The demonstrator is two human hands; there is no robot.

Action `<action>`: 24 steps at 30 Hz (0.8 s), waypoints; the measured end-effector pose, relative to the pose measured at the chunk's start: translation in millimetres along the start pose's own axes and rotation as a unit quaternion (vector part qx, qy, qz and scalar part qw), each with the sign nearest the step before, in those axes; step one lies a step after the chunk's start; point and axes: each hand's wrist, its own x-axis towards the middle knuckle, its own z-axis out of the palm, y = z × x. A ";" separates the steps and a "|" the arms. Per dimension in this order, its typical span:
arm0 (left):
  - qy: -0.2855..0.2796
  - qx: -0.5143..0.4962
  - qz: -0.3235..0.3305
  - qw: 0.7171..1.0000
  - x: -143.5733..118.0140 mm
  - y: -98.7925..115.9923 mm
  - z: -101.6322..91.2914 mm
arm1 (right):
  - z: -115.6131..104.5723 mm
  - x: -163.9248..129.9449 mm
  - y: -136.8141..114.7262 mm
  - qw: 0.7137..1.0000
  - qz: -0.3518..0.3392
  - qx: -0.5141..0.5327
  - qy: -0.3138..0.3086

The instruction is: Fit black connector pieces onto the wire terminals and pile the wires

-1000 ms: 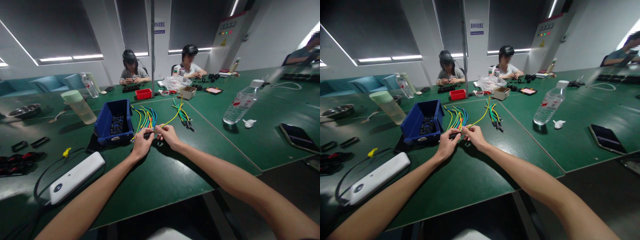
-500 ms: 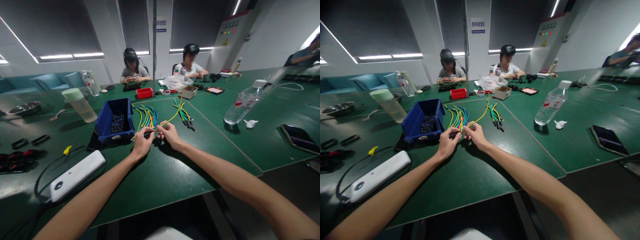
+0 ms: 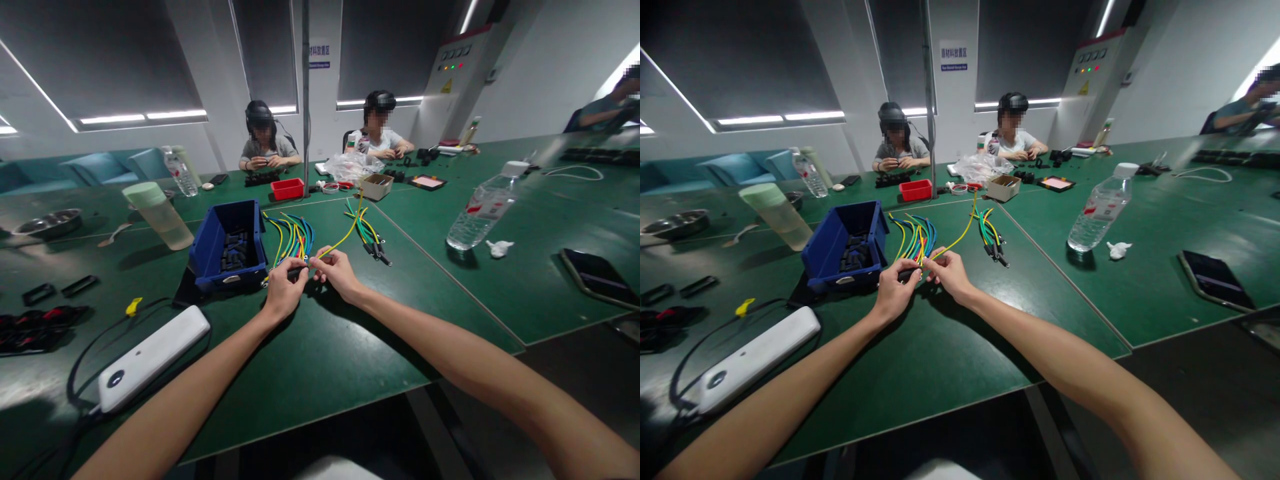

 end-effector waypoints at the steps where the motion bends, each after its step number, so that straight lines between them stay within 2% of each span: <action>1: 0.000 0.001 0.001 1.000 -0.2 -0.1 0.2 | -0.2 0.1 0.0 1.000 0.000 0.000 -0.002; 14: -0.001 0.020 0.011 1.000 -1.4 2.7 0.9 | 0.5 -0.1 0.6 1.000 0.001 -0.021 -0.018; 24: 0.018 0.088 0.007 0.996 -2.6 6.2 -2.1 | 0.2 -0.4 -1.8 1.000 0.009 -0.007 -0.028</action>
